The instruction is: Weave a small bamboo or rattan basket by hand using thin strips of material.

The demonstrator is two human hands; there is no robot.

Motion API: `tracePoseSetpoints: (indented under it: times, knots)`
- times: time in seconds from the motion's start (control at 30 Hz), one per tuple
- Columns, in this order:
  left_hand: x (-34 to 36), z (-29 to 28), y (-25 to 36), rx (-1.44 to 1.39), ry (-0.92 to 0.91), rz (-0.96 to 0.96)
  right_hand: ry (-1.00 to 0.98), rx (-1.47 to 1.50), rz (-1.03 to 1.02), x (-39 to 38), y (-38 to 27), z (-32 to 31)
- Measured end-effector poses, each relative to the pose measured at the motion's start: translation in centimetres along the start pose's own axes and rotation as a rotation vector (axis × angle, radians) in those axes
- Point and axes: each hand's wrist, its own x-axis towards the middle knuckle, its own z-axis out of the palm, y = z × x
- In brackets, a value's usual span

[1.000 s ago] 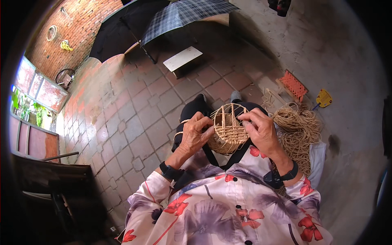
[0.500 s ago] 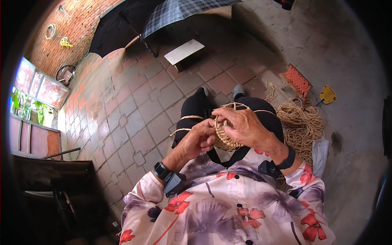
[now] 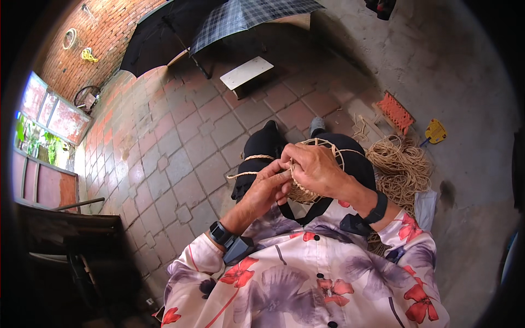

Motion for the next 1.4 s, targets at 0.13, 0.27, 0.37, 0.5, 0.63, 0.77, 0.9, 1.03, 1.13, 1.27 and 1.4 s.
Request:
tracePoseSetpoints:
  times: [0.13, 0.27, 0.37, 0.5, 0.63, 0.77, 0.9, 1.03, 1.13, 1.27, 1.4]
  knots:
    - [0.2, 0.1, -0.3, 0.232, 0.215, 0.210, 0.029, -0.009, 0.107, 0.6, -1.3, 0.1]
    - [0.0, 0.7, -0.2, 0.792, 0.370, 0.696, -0.138, 0.595, 0.448, 1.9, -1.2, -2.7]
    - [-0.9, 2.0, 1.1, 1.415, 0.153, 1.190, -0.135, 1.109, 0.440, 3.1, -2.2, -8.5]
    - [-0.2, 4.0, 3.5, 1.757, 0.107, 1.195, -0.051, 1.060, 0.218, 3.9, -6.1, -14.6]
    - [-0.4, 1.4, 4.0, 1.822, 0.202, 1.079, 0.121, 1.189, -0.097, 3.5, -4.3, -20.5]
    - [-0.8, -0.1, 2.6, 1.639, 0.276, 1.021, 0.584, 0.750, -0.003, 2.3, -3.0, -25.5]
    - [-0.3, -0.7, 0.3, 1.110, 0.314, 0.568, 0.764, 0.787, 0.336, -0.3, 4.0, -24.9]
    - [0.3, -0.6, 0.1, 0.906, 0.367, 0.443, 0.597, 0.857, 0.462, -3.0, 7.3, -19.4]
    - [0.9, -0.9, 0.1, 1.092, 0.386, 0.619, 0.514, 0.892, 0.528, -3.5, 5.9, -14.9]
    - [1.4, -1.1, 0.1, 1.360, 0.364, 0.794, 0.254, 0.858, 0.529, -2.6, 3.5, -9.7]
    - [2.3, -2.2, 0.0, 1.102, 0.128, 0.679, 0.080, 0.648, 0.390, -1.7, 1.3, -5.7]
